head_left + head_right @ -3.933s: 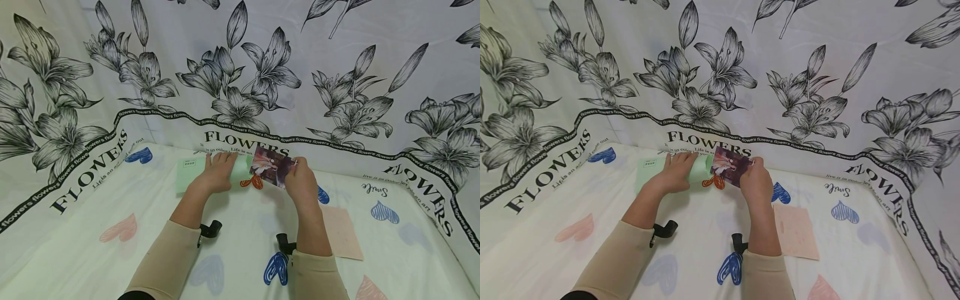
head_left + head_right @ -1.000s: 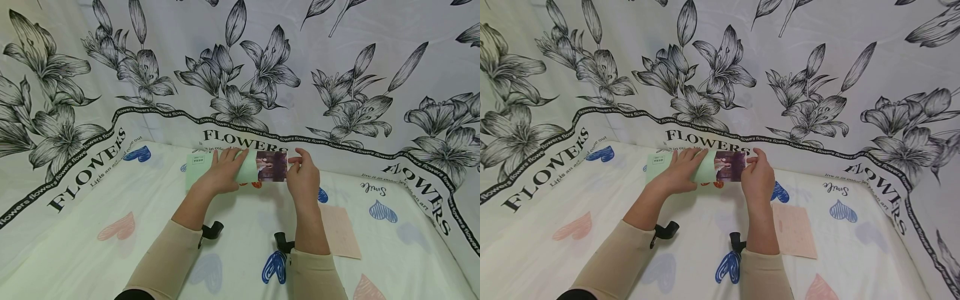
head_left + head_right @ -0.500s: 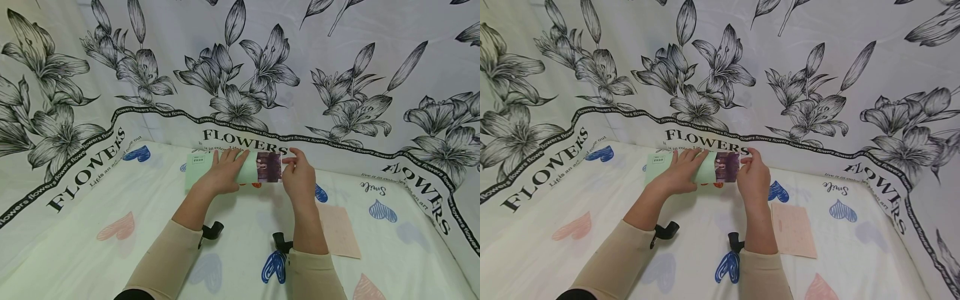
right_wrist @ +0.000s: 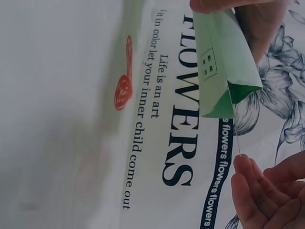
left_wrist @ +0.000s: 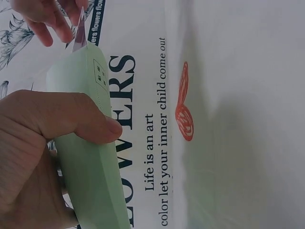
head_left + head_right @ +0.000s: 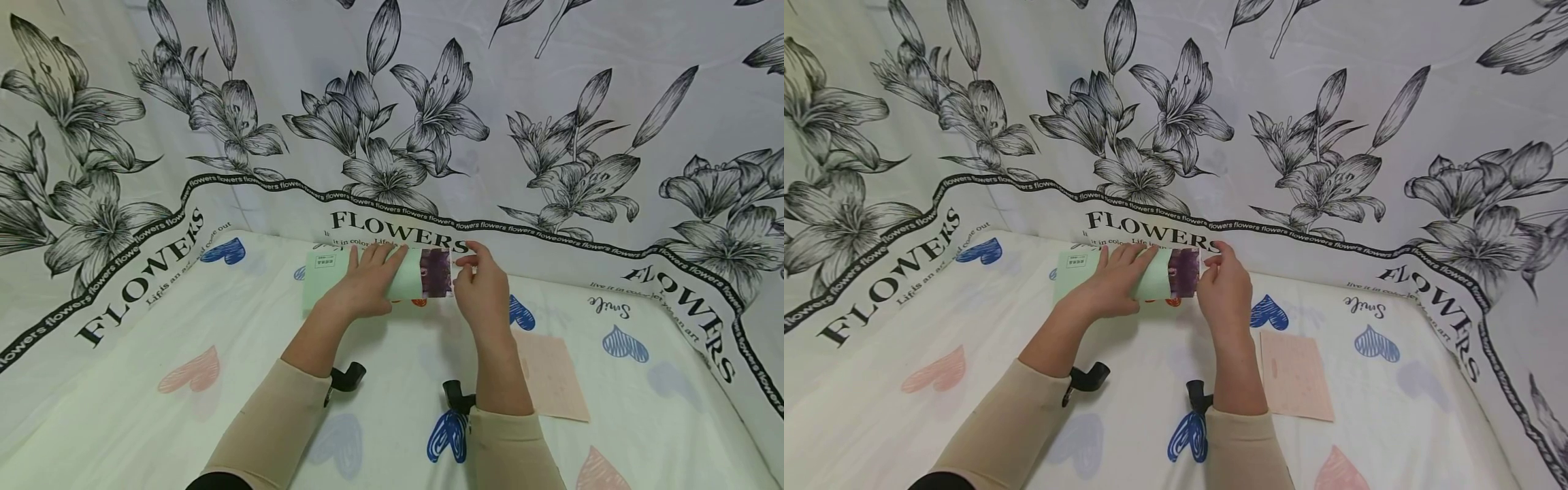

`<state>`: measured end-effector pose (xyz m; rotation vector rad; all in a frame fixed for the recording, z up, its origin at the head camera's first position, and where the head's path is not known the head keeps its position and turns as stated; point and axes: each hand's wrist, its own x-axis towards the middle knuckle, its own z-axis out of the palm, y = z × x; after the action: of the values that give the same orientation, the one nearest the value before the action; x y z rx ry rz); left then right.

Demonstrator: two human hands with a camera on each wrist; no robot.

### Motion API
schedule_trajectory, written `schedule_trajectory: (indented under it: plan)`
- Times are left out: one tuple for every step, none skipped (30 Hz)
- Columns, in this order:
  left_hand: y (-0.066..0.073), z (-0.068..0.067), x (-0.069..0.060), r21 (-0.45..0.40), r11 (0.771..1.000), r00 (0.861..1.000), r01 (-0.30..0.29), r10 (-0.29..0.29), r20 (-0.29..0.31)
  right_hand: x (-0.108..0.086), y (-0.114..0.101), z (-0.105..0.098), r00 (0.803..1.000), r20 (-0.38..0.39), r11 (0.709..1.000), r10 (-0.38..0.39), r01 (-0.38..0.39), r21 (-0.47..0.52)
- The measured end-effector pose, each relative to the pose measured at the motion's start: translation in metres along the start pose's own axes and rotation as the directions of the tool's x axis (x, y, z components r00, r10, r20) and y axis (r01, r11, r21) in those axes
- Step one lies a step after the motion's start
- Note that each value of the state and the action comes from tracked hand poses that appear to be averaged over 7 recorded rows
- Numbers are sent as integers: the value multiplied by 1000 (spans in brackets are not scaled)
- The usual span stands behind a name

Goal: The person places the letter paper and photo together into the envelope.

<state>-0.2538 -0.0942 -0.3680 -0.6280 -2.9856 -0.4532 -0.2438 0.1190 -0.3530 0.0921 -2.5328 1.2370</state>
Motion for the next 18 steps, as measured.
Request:
schedule_trajectory:
  plan:
    - [0, 0, 0, 1, 1000, 1000, 0, 0, 0, 0, 0, 0, 1000, 15, 1000, 7, -7, 4]
    - [1, 0, 0, 2, 1000, 1000, 0, 0, 2, 0, 0, 1, 999, 32, 1000, 13, -13, 12]
    - [1, 0, 0, 3, 1000, 1000, 0, 0, 3, 0, 0, 1, 999, 51, 1000, 18, -19, 19]
    - [1, 0, 0, 1, 1000, 1000, 2, -2, 4, 0, 0, 1, 997, 69, 999, 23, -25, 28]
    - [1, 0, 0, 1, 1000, 1000, 2, -2, 5, 0, 0, 1, 996, 88, 999, 27, -30, 37]
    - [2, 0, 0, -1, 1000, 1000, 1, -1, 5, 0, 0, 2, 994, 106, 998, 30, -35, 45]
    - [2, 0, 0, 0, 1000, 1000, 1, -1, 6, 0, 0, 2, 992, 123, 998, 32, -39, 56]
    - [2, 0, 1, 0, 1000, 1000, 0, 0, 6, 0, 0, 2, 990, 138, 997, 33, -42, 68]
    - [2, 0, 1, 1, 1000, 1000, -1, 1, 4, 0, 0, 2, 987, 154, 996, 35, -48, 75]
    - [3, 0, 0, 0, 1000, 1000, -2, 2, 3, 0, 0, 2, 985, 170, 995, 36, -52, 90]
    - [3, 0, 1, 2, 1000, 1000, -3, 3, 3, 0, 0, 2, 982, 187, 993, 37, -57, 102]
    - [4, 0, 1, 3, 1000, 1000, -3, 3, 4, 0, -1, 3, 978, 203, 991, 37, -63, 120]
    - [5, 0, 1, 5, 1000, 1000, -2, 2, 6, 0, -1, 3, 975, 219, 988, 38, -69, 136]
    - [5, 0, 1, 5, 1000, 1000, -1, 1, 8, 0, -1, 3, 972, 233, 986, 39, -74, 147]
    - [6, 0, 1, 3, 1000, 1000, 0, 0, 11, 0, -1, 3, 968, 247, 984, 37, -79, 161]
    - [7, 0, 1, 2, 1000, 1000, 1, -1, 15, 0, -2, 3, 965, 259, 981, 35, -83, 177]
    - [7, 0, 1, 4, 1000, 1000, 3, -3, 20, 0, -2, 4, 962, 272, 978, 33, -87, 189]
    - [8, 0, 1, 10, 1000, 1000, 3, -3, 23, 0, -3, 4, 957, 287, 975, 29, -91, 205]
